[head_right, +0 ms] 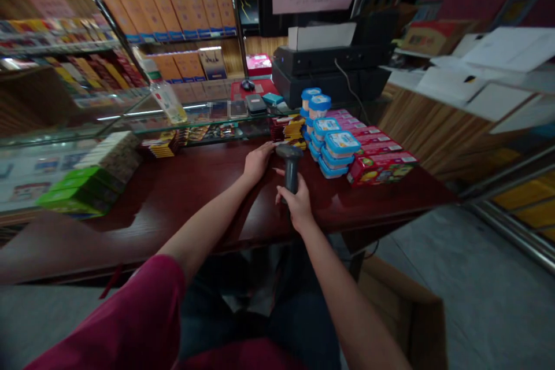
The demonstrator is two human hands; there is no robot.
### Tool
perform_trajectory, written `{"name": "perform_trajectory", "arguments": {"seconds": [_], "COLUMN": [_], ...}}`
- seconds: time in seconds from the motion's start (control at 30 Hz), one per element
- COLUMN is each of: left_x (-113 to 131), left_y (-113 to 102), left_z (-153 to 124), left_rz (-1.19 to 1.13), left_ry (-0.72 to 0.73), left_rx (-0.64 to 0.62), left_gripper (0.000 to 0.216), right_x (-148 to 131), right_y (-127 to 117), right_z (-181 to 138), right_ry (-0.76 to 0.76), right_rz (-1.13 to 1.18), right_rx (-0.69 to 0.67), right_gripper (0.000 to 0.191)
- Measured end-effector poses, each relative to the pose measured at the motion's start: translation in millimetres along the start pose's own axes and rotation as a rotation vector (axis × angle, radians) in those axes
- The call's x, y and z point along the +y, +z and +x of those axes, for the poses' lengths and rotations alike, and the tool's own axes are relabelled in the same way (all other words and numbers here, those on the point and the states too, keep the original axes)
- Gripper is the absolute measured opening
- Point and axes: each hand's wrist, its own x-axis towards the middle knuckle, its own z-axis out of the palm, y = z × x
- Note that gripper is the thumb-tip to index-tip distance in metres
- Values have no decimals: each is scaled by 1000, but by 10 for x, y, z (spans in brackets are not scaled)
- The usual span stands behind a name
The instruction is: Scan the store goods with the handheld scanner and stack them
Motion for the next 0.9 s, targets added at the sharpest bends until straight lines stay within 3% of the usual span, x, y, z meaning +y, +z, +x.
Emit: {"name": "perform_trajectory", "arguments": {"seconds": [0.1,0.2,0.4,0.5,0.63,0.9], "left_x": [-274,-697,-1451,-1632,-1742,-1737], "left_y": [-300,-638,-1153,-1230,-1187,-1169], "left_z": [-188,-364,-823,-1026,-1103,-1087], "left_rz": [-156,-346,-774,-830,-780,-910], "left_ry": [-104,-314,-635,-693,-688,-653], "left_rx": [139,251,312,436,614,579], "left_gripper": [34,27,24,22,26,25], "right_x": [-40,-14,294,439,546,545], "right_y": [-12,131,944,1270,1357,1289], "right_z": [-13,12,156,206,228,221], "right_ry": [37,73,90,109,131,133], "right_rz": [-19,-62,-83,-71,-100,-90], "right_rx": [-89,-227,-434,-496,-525,-529], "right_gripper": [41,35,32,36,38,44]}}
